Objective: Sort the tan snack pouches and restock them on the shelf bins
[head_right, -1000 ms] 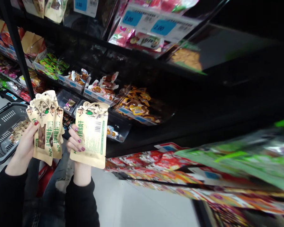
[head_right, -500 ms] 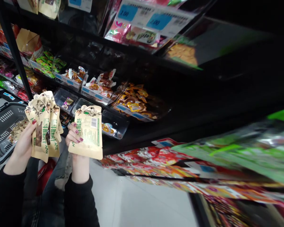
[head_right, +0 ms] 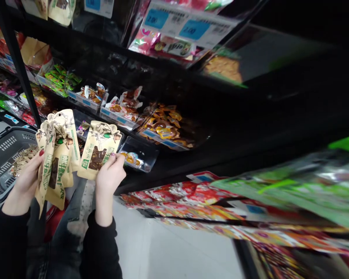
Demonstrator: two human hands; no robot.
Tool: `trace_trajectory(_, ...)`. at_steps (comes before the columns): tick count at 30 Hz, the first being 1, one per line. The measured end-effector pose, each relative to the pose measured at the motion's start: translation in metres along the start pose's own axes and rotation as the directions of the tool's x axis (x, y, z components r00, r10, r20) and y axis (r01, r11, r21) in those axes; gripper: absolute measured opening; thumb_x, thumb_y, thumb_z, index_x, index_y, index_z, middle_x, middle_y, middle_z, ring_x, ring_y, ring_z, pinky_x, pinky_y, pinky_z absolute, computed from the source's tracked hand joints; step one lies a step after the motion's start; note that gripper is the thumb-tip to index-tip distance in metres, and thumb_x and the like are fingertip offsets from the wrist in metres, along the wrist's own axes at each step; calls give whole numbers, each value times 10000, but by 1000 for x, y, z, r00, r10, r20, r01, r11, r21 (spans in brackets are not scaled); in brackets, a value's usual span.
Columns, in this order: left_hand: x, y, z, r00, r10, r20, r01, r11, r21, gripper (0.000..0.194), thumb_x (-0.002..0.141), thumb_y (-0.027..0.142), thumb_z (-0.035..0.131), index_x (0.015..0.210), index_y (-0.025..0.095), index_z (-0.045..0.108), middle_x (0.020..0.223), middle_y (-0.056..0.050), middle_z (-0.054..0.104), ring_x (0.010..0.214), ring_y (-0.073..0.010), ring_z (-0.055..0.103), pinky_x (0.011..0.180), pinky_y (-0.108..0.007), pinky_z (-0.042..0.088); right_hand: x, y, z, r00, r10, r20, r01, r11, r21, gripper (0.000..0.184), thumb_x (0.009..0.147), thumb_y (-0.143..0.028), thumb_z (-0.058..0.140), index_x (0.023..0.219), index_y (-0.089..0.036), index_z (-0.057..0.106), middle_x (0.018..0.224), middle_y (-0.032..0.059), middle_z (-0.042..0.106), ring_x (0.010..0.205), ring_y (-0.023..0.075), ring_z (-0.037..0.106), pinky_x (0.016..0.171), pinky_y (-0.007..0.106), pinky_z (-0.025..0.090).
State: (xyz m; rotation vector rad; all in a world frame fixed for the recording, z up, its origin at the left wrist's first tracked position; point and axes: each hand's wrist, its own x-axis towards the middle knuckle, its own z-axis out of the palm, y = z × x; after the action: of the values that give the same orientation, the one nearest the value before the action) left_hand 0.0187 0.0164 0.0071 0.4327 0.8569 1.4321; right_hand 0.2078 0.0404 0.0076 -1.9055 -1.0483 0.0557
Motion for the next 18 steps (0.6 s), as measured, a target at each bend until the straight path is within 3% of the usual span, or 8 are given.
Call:
trace_trajectory(4, 1, 2, -2, 999, -30, 19, 31, 999, -28, 257, 742, 211, 714, 995, 168, 719, 1049, -55, 742, 1149, -258, 610, 986, -327, 489, 0, -4, -7, 998, 16, -60, -20, 997, -71, 233, 894, -319, 355, 841, -196, 546, 742, 82, 638, 576, 202, 534, 587, 281, 326)
trace_trajectory(8, 0, 8, -1, 993, -92, -68, 91, 996, -11, 209, 728, 185, 686, 933, 165, 716, 937, -48, 755, 1108, -269, 635, 935, -334, 531, 5, -6, -15, 987, 83, -141, -96, 992, -82, 218, 879, -332, 367, 842, -198, 535, 741, 94, 636, 573, 207, 529, 581, 287, 320)
trace_trajectory(14, -7, 16, 8, 991, -129, -23, 130, 990, 53, 142, 773, 271, 609, 829, 209, 723, 769, -39, 734, 1057, -272, 658, 863, -335, 573, 4, -5, -20, 989, 94, -117, -84, 993, 81, 187, 851, -365, 410, 832, -210, 513, 719, 54, 582, 637, 206, 522, 611, 293, 342)
trace_trajectory(16, -9, 17, 9, 992, -119, -37, 121, 988, 93, 137, 762, 279, 610, 797, 209, 722, 710, -37, 718, 1050, -279, 661, 869, -343, 572, 8, 2, -14, 983, 184, 1, -172, 922, 348, 148, 821, -373, 469, 821, -227, 493, 706, 11, 533, 621, 175, 475, 609, 281, 336)
trace_trajectory(18, -9, 17, 7, 994, -94, -48, 100, 985, 138, 138, 760, 282, 606, 778, 208, 720, 679, -33, 709, 1048, -282, 663, 880, -344, 568, 13, 12, -4, 942, 218, 256, -332, 713, 617, 157, 798, -399, 499, 789, -245, 470, 642, -38, 462, 550, 143, 406, 564, 265, 325)
